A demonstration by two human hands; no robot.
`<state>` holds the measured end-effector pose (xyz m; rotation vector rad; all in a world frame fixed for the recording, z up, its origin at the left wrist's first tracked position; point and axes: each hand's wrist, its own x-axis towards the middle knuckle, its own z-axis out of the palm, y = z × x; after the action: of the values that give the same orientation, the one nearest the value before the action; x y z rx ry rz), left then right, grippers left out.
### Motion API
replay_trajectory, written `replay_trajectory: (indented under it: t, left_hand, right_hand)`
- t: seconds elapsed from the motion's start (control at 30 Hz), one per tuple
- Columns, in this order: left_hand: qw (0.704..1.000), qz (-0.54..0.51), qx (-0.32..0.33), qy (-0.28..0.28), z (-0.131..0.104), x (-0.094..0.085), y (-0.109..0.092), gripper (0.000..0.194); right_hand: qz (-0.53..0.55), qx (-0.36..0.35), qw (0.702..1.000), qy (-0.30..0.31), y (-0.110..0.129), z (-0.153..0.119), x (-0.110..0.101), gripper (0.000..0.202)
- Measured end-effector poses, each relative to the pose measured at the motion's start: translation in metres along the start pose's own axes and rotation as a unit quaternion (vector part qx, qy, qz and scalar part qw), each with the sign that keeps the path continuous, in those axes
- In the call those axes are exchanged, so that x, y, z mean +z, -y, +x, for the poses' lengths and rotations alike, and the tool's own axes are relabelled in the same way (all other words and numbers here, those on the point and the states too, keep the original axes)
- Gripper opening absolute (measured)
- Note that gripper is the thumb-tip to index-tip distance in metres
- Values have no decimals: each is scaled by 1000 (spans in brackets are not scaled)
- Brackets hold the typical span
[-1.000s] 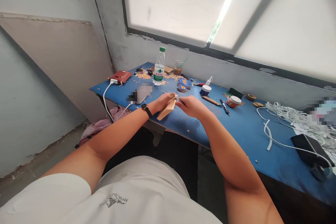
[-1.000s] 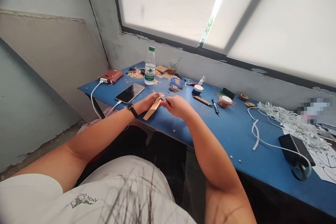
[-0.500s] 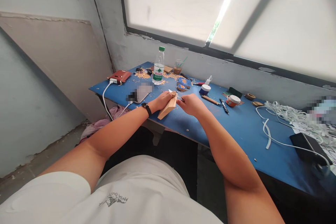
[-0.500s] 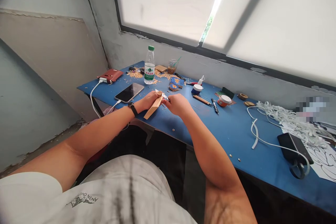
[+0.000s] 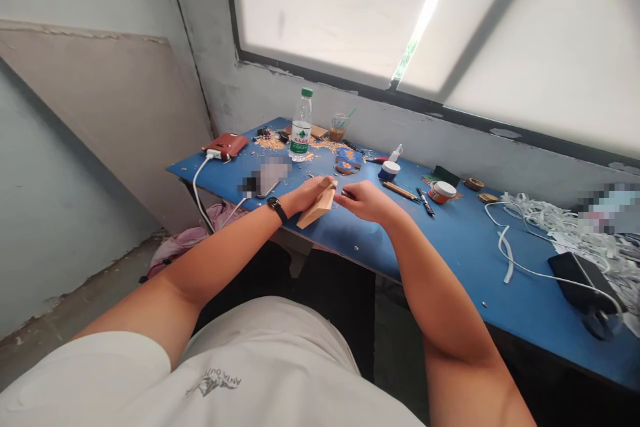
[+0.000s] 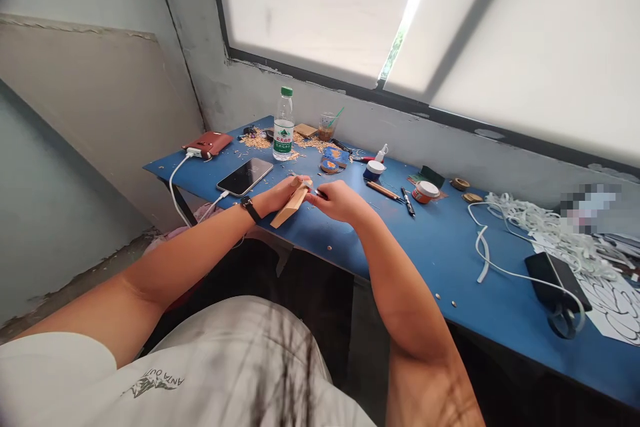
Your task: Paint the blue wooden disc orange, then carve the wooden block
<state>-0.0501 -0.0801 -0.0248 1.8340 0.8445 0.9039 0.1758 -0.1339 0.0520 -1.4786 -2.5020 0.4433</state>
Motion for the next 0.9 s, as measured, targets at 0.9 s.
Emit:
replay_trajectory:
  t: [0.9]
  left_hand:
    - [995,11,-100,-28,-7,0,-30,56]
  right_hand:
    - [-137,107,985,-8,21,-5,-9,65]
